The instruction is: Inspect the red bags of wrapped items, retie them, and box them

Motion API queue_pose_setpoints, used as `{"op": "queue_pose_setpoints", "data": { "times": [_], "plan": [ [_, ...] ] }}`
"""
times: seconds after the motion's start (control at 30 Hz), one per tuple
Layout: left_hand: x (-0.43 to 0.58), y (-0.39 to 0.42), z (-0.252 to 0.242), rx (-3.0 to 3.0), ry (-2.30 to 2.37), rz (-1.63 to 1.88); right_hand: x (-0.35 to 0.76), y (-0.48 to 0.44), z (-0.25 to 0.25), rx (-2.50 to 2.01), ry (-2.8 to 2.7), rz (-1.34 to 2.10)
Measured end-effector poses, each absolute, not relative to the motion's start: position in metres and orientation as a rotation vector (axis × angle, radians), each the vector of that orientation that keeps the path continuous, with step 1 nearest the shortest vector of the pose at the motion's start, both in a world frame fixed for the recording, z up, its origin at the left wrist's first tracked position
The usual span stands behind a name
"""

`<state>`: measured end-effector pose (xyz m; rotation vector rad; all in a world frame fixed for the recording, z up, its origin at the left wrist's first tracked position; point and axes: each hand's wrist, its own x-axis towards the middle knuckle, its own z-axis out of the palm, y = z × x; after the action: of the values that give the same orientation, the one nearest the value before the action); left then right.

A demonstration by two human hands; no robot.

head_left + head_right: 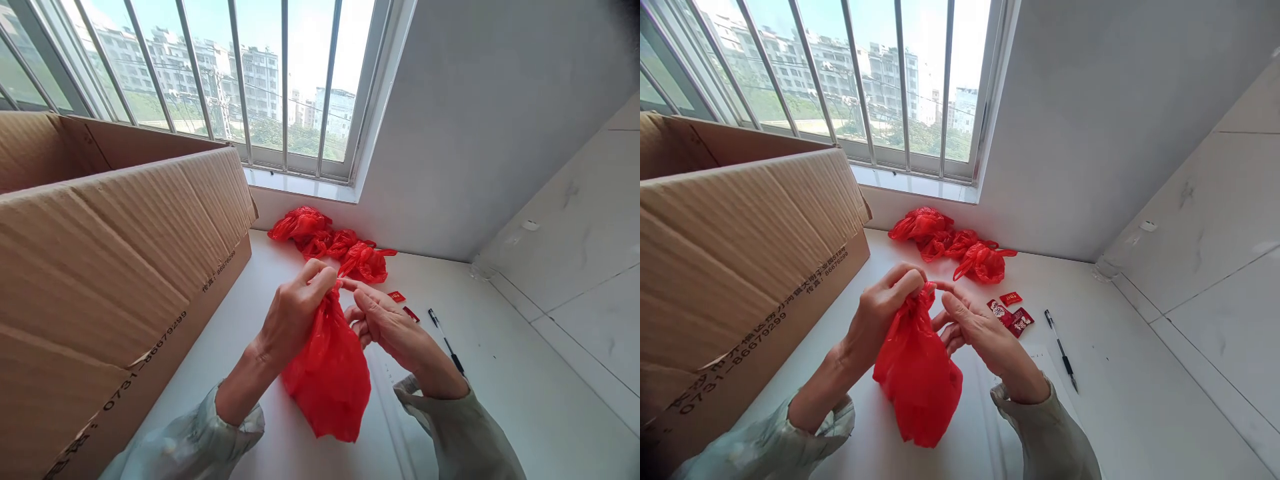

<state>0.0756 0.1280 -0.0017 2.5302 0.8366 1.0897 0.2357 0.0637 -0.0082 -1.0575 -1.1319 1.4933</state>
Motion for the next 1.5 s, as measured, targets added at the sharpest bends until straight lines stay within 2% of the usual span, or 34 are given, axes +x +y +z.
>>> {"op": "queue_pose_setpoints", "data": {
  "times": [0.1, 0.3, 0.57, 0.7, 0.9, 1.07, 1.3, 1.5],
  "plan": [
    [0.076, 0.129, -0.001, 2.632, 0.766, 0.995, 0.236, 0.073, -0.017, -1.019, -1.174, 1.484],
    [0.072, 0.13, 0.006, 2.622, 0.419, 0.721, 0.241, 0.079, -0.018, -1.032, -1.203, 1.166],
    [0.074, 0.124, 0.007, 2.139, 0.35, 0.782, 0.245, 0.077, -0.014, -1.084, -1.197, 1.008],
    [0.064, 0.137, 0.008, 2.053, 0.47, 0.967, 0.274, 0.086, -0.021, -1.21, -1.167, 0.845],
    [0.049, 0.154, 0.012, 2.392, 0.997, 1.283, 0.332, 0.099, -0.039, -1.403, -1.027, 0.571],
    [0.047, 0.152, 0.021, 2.241, 1.157, 1.035, 0.345, 0.101, -0.05, -1.485, -1.012, 0.515],
    [0.053, 0.157, 0.015, 1.77, 0.773, 0.868, 0.318, 0.099, -0.047, -1.519, -1.174, 0.552],
    [0.07, 0.151, -0.005, 1.32, 0.368, 0.686, 0.276, 0.094, -0.035, -1.296, -1.321, 0.68]
  ]
}}
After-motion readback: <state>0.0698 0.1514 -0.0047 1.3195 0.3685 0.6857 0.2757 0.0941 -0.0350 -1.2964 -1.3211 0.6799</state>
